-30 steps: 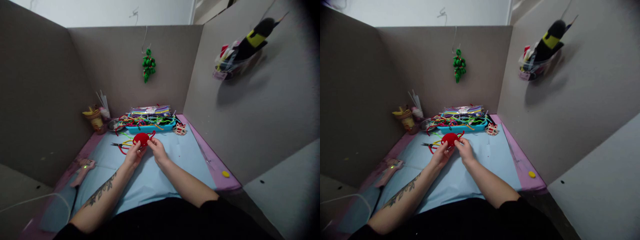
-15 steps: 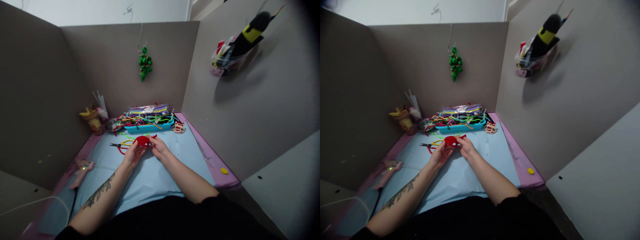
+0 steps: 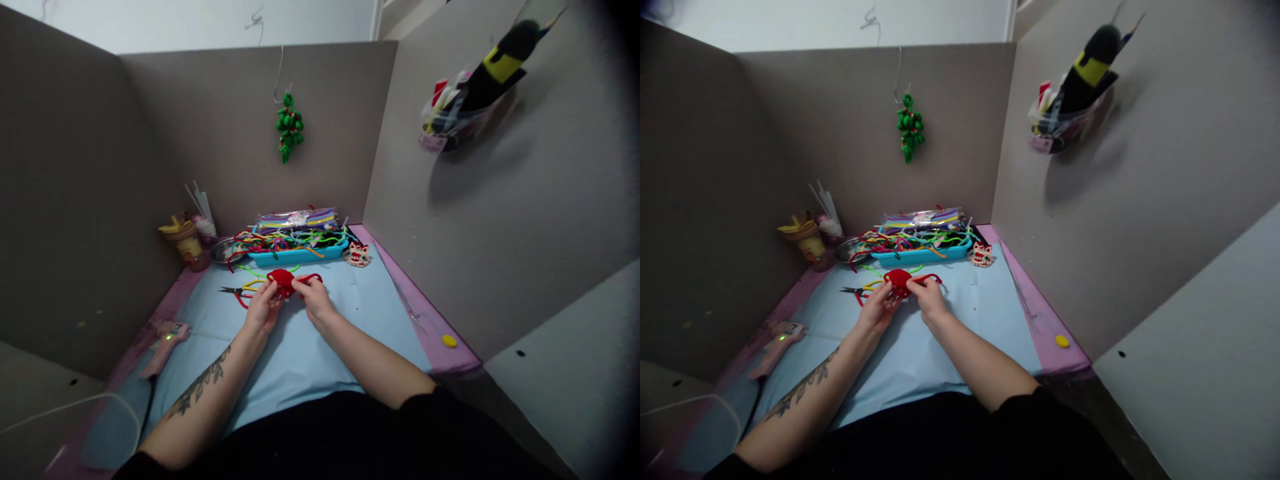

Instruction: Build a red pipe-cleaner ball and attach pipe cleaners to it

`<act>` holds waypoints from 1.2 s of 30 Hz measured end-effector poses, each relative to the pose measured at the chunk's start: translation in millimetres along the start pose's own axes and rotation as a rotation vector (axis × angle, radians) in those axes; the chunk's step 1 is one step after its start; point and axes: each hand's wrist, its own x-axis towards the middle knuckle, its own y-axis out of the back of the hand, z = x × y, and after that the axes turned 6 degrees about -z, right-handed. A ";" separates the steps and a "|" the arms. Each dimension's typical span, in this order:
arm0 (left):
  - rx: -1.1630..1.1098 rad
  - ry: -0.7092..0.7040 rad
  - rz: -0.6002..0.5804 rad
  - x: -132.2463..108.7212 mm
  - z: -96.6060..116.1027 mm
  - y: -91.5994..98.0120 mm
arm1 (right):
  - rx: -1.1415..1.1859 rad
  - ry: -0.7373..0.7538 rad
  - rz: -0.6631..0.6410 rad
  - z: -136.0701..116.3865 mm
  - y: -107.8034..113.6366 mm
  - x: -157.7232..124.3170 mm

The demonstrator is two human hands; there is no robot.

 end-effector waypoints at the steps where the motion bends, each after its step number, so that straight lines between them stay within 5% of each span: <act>1: -0.004 -0.001 -0.002 -0.1 -0.2 0.1 | 0.005 -0.018 0.020 0.2 -0.1 -0.5; 7: -0.053 0.016 0.089 0.2 -2.2 0.5 | 0.016 -0.106 0.070 4.7 -1.8 -4.4; 20: -0.067 0.040 -0.008 2.1 -9.1 -0.4 | 0.027 -0.184 0.148 10.0 -1.2 -2.6; 27: -0.150 0.034 0.100 1.7 -10.6 -3.9 | 0.253 -0.120 0.010 17.2 0.5 0.7; 32: -0.113 0.026 0.038 -0.4 -8.8 -5.9 | 0.110 -0.081 0.135 17.5 2.0 3.2; 36: -0.076 0.010 -0.003 -2.1 -9.1 -6.5 | 0.106 -0.122 0.103 13.1 1.2 0.3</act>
